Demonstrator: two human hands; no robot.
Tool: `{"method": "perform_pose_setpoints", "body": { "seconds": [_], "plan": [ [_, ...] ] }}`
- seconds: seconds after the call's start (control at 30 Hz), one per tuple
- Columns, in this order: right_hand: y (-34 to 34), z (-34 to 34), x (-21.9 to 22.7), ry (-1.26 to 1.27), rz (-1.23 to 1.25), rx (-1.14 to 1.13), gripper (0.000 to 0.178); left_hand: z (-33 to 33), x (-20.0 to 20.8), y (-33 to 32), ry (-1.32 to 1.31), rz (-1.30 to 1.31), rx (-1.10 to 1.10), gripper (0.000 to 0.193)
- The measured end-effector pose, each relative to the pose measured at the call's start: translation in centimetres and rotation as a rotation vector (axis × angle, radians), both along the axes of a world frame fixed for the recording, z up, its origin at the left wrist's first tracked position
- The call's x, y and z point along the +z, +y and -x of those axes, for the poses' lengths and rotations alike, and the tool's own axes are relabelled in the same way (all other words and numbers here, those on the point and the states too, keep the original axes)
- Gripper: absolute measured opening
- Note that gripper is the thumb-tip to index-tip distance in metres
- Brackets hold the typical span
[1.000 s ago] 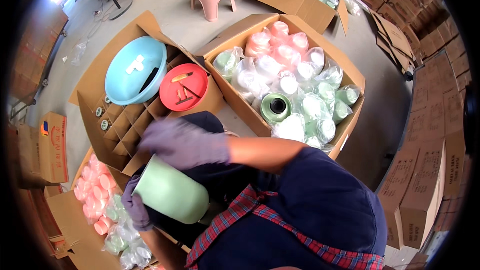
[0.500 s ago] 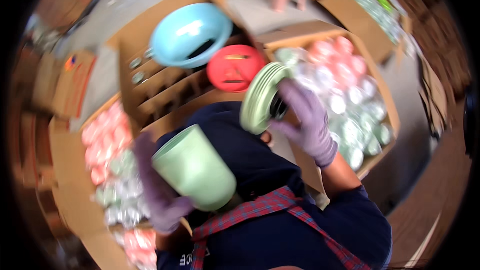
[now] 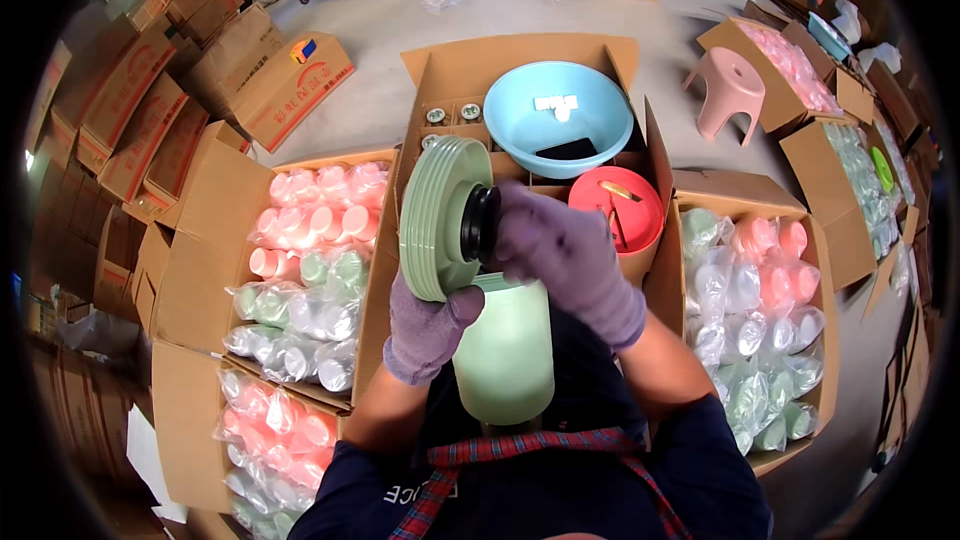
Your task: The person assembles plastic pitchers by inserting metal inner liners, placing lids, and inserting wooden stirrers. They then wrap each completed unit in a plastic bag and place it into a cardboard box.
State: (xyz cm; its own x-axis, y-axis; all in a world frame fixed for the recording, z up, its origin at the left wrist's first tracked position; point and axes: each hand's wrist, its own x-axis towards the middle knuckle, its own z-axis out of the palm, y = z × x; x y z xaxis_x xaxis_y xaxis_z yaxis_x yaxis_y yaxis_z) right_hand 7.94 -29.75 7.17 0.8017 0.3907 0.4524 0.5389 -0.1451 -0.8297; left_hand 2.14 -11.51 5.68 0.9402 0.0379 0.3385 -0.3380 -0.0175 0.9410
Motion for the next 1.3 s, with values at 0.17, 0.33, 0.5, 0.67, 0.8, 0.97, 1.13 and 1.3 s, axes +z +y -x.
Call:
{"method": "perform_pose_setpoints", "body": {
  "seconds": [0.17,0.33,0.5,0.67,0.8,0.97,1.13,1.3],
  "plan": [
    [1.2,-0.2,0.6,-0.451,0.151,-0.082,0.074,-1.0,-0.3,0.7,-0.002,0.134,-0.100,0.080],
    [0.9,-2.9,1.0,0.541,-0.071,0.198,0.072,-1.2,-0.6,1.1,-0.030,-0.120,-0.080,0.084],
    [2.6,-2.0,-0.6,-0.200,0.022,0.001,0.068,-2.2,0.0,1.2,0.050,-0.035,-0.131,0.091],
    [2.5,-2.6,-2.2,0.087,-0.332,0.068,0.065,-3.2,-1.2,1.4,0.074,0.016,-0.173,0.092],
    [2.5,-2.9,-2.7,-0.118,-0.056,-0.003,0.074,-3.4,-0.2,0.6,0.045,0.086,-0.232,0.089],
    [-0.1,-5.2,-2.5,0.937,-0.284,0.149,0.049,-5.9,-0.6,3.5,-0.119,-0.374,-0.224,0.086],
    [-1.3,-4.5,-10.2,0.334,-0.363,0.105,0.054,-8.1,-3.7,8.1,0.398,-0.134,-0.810,0.080],
    [-1.8,-2.4,-11.8,0.313,-0.287,0.412,0.039,-6.5,-5.4,7.3,0.073,-0.275,-0.723,0.067]
  ]
}}
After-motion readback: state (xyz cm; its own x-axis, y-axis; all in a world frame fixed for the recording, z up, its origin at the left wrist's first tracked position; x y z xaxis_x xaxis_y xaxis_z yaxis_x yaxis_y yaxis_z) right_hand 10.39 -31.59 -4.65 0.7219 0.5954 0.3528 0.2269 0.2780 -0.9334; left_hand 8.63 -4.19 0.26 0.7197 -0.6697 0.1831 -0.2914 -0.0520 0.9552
